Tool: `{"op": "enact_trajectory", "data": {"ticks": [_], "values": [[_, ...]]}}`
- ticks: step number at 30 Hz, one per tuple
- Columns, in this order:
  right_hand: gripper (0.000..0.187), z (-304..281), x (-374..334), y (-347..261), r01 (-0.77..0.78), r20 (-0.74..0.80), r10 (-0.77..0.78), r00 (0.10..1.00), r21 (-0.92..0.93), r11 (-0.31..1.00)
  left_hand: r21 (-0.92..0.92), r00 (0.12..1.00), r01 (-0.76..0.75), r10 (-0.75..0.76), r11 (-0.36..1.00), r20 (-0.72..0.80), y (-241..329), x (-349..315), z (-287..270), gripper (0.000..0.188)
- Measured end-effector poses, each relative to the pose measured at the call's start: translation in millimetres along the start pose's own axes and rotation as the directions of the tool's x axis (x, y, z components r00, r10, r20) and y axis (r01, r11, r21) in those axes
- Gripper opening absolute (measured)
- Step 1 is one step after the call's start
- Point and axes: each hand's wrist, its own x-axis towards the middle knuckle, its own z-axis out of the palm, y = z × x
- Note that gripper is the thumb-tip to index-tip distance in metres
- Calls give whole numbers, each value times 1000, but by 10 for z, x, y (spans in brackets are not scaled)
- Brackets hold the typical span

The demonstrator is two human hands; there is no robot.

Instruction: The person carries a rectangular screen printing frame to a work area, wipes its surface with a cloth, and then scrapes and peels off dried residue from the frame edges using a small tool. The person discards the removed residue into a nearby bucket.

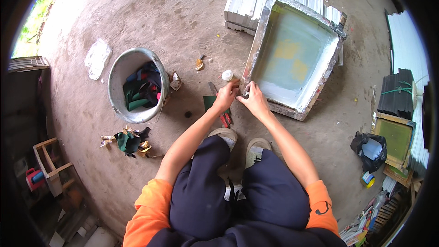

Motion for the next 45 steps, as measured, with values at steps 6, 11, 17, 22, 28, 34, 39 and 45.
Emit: {"op": "enact_trajectory", "data": {"ticks": [6, 11, 17, 22, 28, 34, 39, 45], "values": [[37, -89, 129, -28, -113, 203, 151, 968, -188, 976, -7, 991, 132, -132, 991, -26, 97, 92, 25, 33], [15, -90, 80, -47, -20, 203, 70, 977, -242, 970, 9, 981, 196, -196, 981, 11, 174, 148, 51, 35], [10, 43, -20, -29, 201, 72, -188, 979, -293, 935, 7, 980, 182, -181, 983, -87, 161, 123, 109, 37], [8, 51, -109, -6, 224, 65, -214, 975, -298, 928, -54, 969, 243, -244, 969, -28, 213, 96, 100, 38], [8, 42, -171, -93, 160, 58, -150, 987, -255, 954, -59, 970, 241, -243, 969, -24, 193, 90, 111, 37], [22, -77, -234, -204, -24, 137, 45, 990, -153, 988, -96, 971, 241, -240, 966, 13, 1, 93, 68, 42], [30, -185, -334, -205, 4, 207, 55, 977, -276, 961, -232, 926, 363, -378, 902, -20, 42, -108, 165, 44], [23, -270, -301, -183, 49, 232, 52, 971, -408, 912, -18, 954, 299, -299, 954, 11, 89, -271, -24, 30]]}}
